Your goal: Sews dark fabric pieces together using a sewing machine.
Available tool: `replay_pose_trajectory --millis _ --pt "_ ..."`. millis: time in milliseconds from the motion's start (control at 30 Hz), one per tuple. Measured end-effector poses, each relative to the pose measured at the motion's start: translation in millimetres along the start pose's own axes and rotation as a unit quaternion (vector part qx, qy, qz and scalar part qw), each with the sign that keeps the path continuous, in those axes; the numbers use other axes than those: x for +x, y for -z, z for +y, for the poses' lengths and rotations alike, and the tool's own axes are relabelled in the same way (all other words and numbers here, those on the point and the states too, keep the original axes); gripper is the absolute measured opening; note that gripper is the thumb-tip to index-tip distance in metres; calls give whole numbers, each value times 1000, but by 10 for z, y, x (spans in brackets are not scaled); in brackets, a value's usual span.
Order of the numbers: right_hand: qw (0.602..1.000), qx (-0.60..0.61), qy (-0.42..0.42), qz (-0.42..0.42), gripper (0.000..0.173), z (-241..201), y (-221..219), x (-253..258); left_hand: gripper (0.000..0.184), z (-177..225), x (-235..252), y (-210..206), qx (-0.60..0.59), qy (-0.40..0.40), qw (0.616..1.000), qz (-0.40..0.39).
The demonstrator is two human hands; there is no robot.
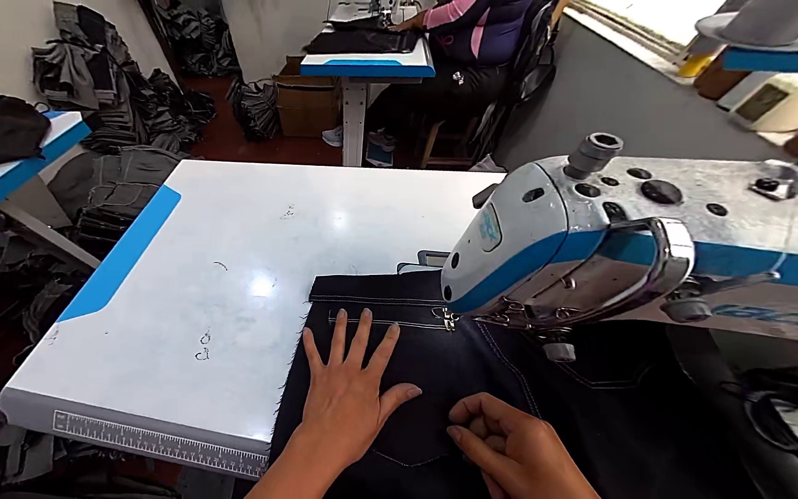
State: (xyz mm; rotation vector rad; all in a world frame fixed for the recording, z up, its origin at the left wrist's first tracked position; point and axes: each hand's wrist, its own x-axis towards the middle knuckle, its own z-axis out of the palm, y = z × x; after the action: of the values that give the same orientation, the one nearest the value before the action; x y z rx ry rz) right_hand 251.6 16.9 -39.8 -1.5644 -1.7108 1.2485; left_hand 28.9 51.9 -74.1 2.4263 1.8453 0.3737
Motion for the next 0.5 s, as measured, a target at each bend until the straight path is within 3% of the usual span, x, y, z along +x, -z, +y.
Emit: replay_pose_trajectory --millis 100,267,500 --pt "995 89 -38 -29 14 -13 111 18 78 -55 -43 -27 16 1 999 49" --pt "999 24 -33 -29 18 33 58 33 76 -103 -39 -36 30 -6 999 40" --pt "997 65 -30 -38 18 48 59 14 71 -181 -14 -39 40 -16 998 38"
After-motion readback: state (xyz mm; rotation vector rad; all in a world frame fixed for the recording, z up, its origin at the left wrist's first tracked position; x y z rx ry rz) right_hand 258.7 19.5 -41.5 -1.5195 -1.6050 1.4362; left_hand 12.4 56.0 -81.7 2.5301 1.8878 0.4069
